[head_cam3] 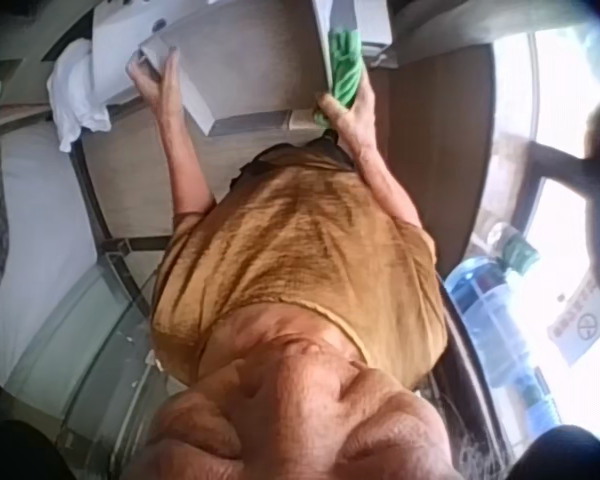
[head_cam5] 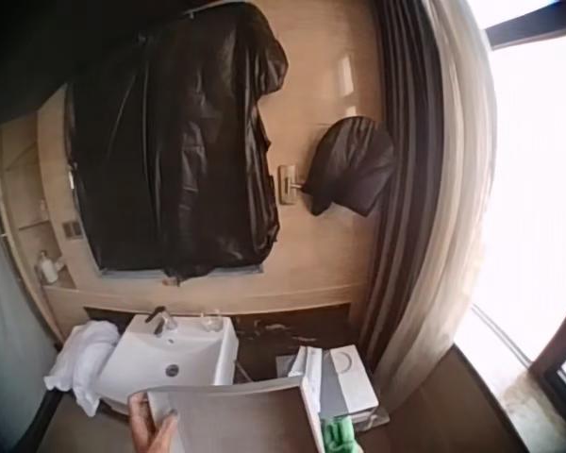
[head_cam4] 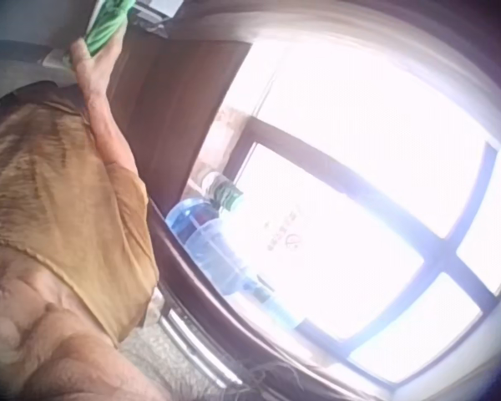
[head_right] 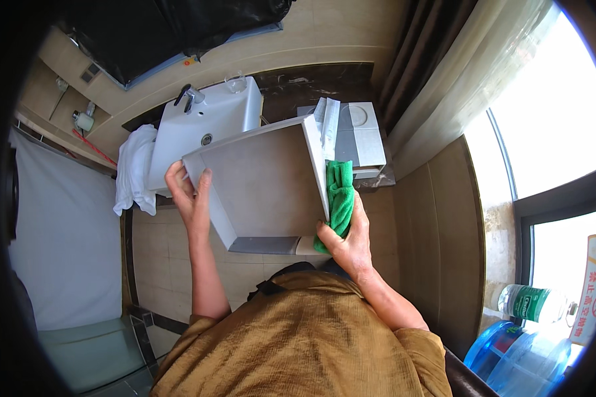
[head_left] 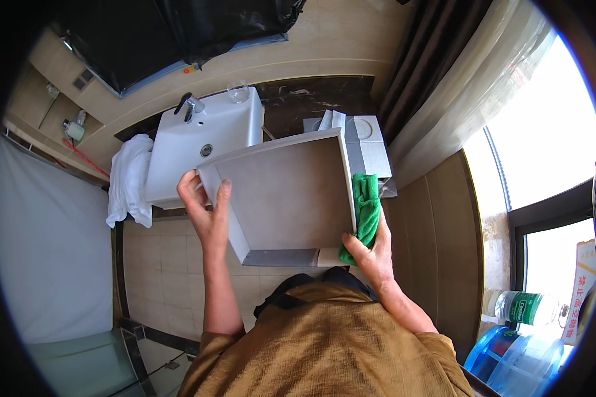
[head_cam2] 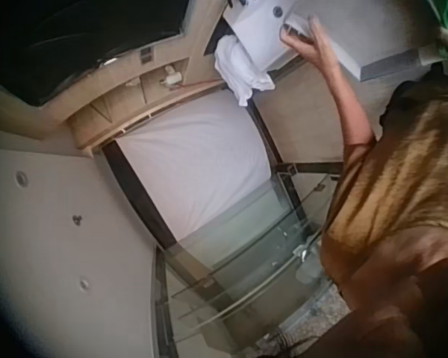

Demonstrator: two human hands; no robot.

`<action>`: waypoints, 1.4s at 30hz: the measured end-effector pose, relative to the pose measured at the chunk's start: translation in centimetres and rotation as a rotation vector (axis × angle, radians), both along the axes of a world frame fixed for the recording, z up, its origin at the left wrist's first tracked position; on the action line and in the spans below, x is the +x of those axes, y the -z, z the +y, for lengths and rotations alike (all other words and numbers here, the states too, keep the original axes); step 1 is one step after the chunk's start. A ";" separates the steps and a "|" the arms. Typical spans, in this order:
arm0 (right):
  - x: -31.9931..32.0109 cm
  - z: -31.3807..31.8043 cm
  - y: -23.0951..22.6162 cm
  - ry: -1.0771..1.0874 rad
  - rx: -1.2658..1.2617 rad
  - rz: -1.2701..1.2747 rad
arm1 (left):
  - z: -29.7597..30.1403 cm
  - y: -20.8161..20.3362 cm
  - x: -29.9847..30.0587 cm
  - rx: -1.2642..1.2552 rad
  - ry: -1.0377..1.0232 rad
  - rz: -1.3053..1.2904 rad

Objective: The person wipes a gray rectangular box and the countertop with a green cloth. They open the box, remove a white paper insert, and wipe the inside and outside of the box and the countertop area.

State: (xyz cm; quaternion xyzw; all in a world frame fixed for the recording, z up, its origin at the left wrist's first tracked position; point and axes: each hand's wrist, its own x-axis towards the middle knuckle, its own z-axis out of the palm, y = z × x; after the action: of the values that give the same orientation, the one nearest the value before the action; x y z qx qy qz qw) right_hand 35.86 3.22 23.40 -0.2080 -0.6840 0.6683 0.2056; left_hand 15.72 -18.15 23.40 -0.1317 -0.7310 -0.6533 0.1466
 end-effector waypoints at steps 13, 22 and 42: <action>-1.5 -3.3 0.2 0.236 1.007 0.282 | 8.9 -3.3 9.9 0.364 0.563 -0.130; 0.4 -4.6 0.2 -0.020 0.769 0.333 | 4.7 -4.3 7.3 0.416 0.497 -0.298; 0.6 -7.0 -2.0 -0.130 1.177 0.642 | 1.1 -2.9 7.4 0.182 -0.057 -0.296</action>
State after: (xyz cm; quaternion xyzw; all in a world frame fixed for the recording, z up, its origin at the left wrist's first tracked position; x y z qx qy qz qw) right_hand 36.50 -3.75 25.38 0.1893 -0.8504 0.2236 0.4370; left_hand 23.15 -17.09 26.27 0.0004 -0.6860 -0.7245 0.0672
